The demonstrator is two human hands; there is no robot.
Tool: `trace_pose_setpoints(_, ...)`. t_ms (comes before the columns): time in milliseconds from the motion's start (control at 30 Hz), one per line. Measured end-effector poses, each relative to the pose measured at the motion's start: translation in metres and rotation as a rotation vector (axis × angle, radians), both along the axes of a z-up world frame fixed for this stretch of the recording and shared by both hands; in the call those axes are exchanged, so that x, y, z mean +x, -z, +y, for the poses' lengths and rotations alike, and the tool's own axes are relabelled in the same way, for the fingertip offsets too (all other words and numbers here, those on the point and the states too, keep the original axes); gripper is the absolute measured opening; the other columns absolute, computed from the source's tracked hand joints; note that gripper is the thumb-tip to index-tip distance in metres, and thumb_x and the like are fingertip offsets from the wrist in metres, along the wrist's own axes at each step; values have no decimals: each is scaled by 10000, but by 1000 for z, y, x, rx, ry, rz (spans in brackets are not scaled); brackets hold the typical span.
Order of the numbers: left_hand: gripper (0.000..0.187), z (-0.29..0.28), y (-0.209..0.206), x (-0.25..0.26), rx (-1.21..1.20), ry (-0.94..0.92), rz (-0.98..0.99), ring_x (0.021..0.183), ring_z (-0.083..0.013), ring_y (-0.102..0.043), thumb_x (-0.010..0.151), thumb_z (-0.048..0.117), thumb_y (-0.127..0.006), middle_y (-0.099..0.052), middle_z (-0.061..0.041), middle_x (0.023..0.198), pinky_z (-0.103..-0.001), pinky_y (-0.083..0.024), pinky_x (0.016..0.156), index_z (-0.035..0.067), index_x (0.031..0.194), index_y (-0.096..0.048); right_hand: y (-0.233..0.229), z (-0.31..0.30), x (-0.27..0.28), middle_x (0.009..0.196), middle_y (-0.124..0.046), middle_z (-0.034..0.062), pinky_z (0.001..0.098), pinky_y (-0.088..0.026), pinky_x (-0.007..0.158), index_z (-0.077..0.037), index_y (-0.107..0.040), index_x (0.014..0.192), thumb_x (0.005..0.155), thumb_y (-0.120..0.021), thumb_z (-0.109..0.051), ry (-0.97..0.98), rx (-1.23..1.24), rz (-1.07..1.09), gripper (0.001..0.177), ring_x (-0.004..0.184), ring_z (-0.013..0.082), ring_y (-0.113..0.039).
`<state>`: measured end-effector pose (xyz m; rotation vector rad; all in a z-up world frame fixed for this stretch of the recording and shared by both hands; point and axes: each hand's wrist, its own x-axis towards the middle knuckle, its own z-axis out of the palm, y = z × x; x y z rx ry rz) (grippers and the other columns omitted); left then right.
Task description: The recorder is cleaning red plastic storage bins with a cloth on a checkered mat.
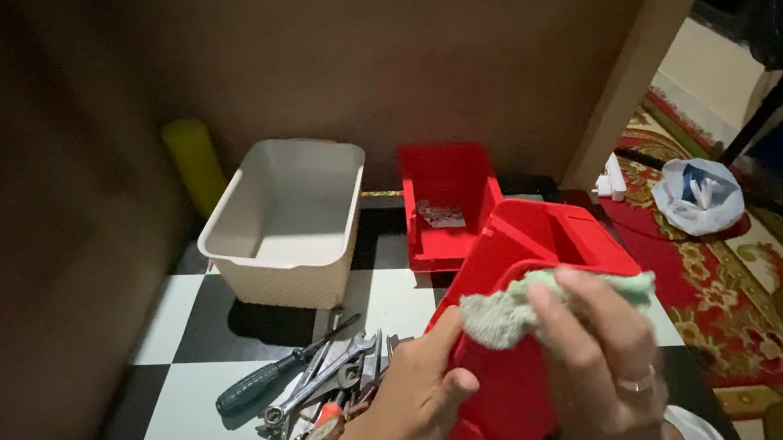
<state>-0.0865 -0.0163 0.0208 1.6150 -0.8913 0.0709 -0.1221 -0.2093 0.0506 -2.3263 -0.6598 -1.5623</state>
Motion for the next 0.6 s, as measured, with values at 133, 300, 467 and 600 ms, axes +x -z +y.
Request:
trace_pose_setpoints(133, 858, -11, 40, 11, -44, 15, -91, 1077, -341, -690, 1051, 794, -261, -675, -160, 1162, -379, -537, 903, 36, 1316, -563, 3, 7, 6, 1207, -643, 239, 527, -535, 1028, 22, -644, 1194, 839, -667, -16, -246, -240, 37, 358, 1247, 430, -607)
trace_pose_setpoints(300, 867, -3, 33, 27, -437, 146, 337, 1102, -136, -625, 970, 786, -225, -662, -15, 1200, -293, -502, 941, 83, 1378, -523, 36, 20, 6, 1184, -654, 297, 475, -587, 963, 59, -654, 1106, 873, -679, -83, -481, -503, 318, 274, 1216, 457, -660)
trace_pose_setpoints(467, 609, 1, 22, 42, -417, -221, 253, 1192, -190, -560, 1091, 500, -387, -604, -113, 1313, -357, -436, 1041, -17, 1386, -514, 18, 5, 4, 1203, -681, 228, 434, -614, 984, 43, -666, 1118, 868, -701, -79, -593, -525, 295, 280, 1225, 390, -689)
trace_pose_setpoints(600, 568, 10, 36, 52, -746, -190, 357, 1095, -240, -593, 1169, 438, -438, -627, -187, 1250, -414, -507, 1001, -97, 1339, -528, 25, 6, 2, 1278, -694, 149, 333, -585, 972, -20, -693, 1166, 855, -700, -24, -451, -637, 45, 312, 1275, 292, -674)
